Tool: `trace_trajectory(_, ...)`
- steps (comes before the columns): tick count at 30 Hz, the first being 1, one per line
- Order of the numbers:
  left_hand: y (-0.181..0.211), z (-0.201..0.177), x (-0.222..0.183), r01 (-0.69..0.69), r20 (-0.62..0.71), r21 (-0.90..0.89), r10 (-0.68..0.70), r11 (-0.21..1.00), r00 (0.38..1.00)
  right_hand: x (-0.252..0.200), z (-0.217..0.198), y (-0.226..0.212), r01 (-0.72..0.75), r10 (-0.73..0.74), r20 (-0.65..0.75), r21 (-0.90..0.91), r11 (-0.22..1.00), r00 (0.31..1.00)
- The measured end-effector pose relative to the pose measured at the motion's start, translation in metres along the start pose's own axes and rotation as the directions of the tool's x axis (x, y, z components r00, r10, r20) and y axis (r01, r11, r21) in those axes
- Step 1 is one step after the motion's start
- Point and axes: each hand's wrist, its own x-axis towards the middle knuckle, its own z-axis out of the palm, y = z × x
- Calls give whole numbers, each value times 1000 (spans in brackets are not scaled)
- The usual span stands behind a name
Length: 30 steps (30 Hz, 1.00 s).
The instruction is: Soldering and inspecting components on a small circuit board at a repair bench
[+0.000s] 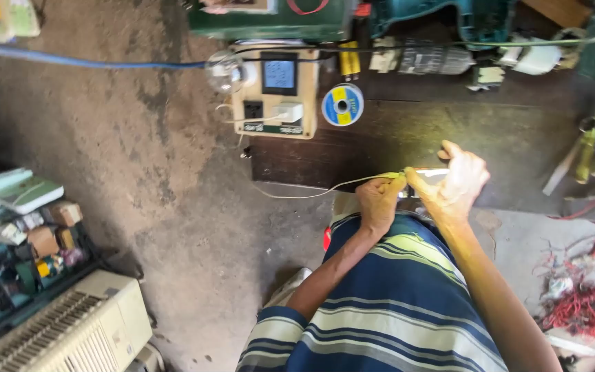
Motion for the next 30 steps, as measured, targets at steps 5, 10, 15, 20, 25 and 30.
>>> trace_trajectory(5, 32, -9, -8, -21, 42, -3, 21, 1000, 999, 1, -5, -10, -67, 80, 142, -93, 993, 987)
trace_trajectory(10, 62, -16, -15, -54, 109, -67, 62, 996, 992, 2, -7, -16, -148, 195, 229, -209, 967, 954)
trace_trajectory(15, 68, -22, -15, -39, 110, -10, 40, 999, 993, 5, -14, -30, -141, 189, 245, -202, 969, 951)
trace_trajectory(20, 59, -24, -13, -39, 104, 44, 34, 998, 994, 17, -15, -43, -214, 269, 290, -207, 955, 919)
trace_trajectory(25, 48, -22, -11, -51, 100, 36, 47, 998, 994, 12, -13, -43, -194, 256, 285, -227, 954, 924)
trace_trajectory(30, 59, -26, -11, -56, 96, 116, 45, 992, 994, 13, -13, -50, -241, 307, 290, -241, 940, 906)
